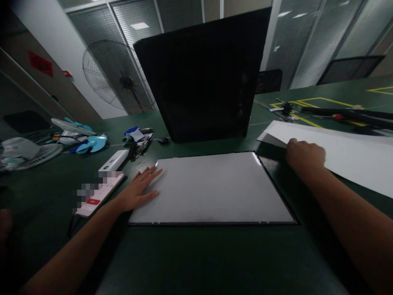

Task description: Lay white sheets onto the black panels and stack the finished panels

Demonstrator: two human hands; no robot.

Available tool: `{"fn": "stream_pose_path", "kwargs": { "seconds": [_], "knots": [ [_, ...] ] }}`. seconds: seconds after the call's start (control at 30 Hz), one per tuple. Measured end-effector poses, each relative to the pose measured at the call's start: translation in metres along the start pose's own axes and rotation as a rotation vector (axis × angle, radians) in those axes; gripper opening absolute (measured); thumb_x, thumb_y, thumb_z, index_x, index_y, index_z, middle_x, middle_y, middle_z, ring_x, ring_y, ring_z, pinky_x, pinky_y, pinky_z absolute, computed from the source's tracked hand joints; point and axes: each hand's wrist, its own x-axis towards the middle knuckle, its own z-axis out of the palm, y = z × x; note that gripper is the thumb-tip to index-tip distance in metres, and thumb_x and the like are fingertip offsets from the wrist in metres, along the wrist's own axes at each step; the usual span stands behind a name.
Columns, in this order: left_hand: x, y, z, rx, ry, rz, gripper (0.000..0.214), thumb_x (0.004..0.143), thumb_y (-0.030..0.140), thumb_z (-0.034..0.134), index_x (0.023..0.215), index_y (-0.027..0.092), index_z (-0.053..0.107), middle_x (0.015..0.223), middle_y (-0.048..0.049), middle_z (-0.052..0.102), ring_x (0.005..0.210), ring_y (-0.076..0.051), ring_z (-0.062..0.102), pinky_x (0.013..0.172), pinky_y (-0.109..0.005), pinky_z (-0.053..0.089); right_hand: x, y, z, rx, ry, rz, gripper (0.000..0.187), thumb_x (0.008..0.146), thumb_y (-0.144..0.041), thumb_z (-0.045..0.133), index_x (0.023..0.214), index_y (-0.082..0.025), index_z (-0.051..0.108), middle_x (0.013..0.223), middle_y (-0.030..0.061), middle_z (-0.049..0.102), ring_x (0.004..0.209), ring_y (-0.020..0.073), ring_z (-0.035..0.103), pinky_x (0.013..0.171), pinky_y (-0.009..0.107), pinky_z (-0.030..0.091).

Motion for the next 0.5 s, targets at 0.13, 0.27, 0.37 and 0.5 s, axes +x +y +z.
{"fn": "stream_pose_path", "kwargs": {
  "seconds": [0.13,0.27,0.37,0.5],
  "knots": [
    [0.000,0.002,0.000,0.019,-0.012,-0.011,0.079,0.094,0.073,0.043,0.162,0.041,0.018,0.171,-0.0010,0.004,0.156,-0.041,0.008,0.122,-0.066,0.014,-0.044,-0.044,-0.031,-0.020,0.055,-0.111,0.039,0.096,-0.034,0.038,0.113,-0.007,0.061,0.105,0.0274,0.065,0.095,0.0367,0.065,0.075,0.042,0.043],
    [0.000,0.007,0.000,0.019,-0.006,-0.037,0.081,0.095,0.074,0.040,0.163,0.038,0.014,0.172,-0.0040,0.006,0.156,-0.041,0.008,0.122,-0.066,0.011,-0.109,-0.098,-0.051,0.020,0.004,-0.453,0.036,0.096,-0.044,0.042,0.113,-0.019,0.061,0.095,0.0145,0.070,0.080,0.0295,0.066,0.073,0.041,0.047],
    [0.001,0.010,0.004,0.020,0.015,-0.052,0.083,0.093,0.075,0.042,0.162,0.039,0.014,0.172,-0.0033,0.008,0.155,-0.043,0.008,0.122,-0.067,0.010,-0.157,-0.129,-0.050,0.154,-0.080,-0.815,0.035,0.098,-0.044,0.041,0.109,-0.021,0.066,0.094,0.0115,0.072,0.078,0.0273,0.067,0.071,0.043,0.052],
    [0.003,0.015,0.009,0.009,0.055,-0.099,0.072,0.098,0.071,0.035,0.161,0.043,0.017,0.171,-0.0001,0.012,0.155,-0.043,0.011,0.121,-0.068,0.011,-0.193,-0.152,-0.033,0.335,-0.095,-1.188,0.045,0.098,-0.049,0.047,0.124,-0.019,0.068,0.136,0.0138,0.063,0.123,0.0323,0.059,0.101,0.051,0.051]
  ]
}}
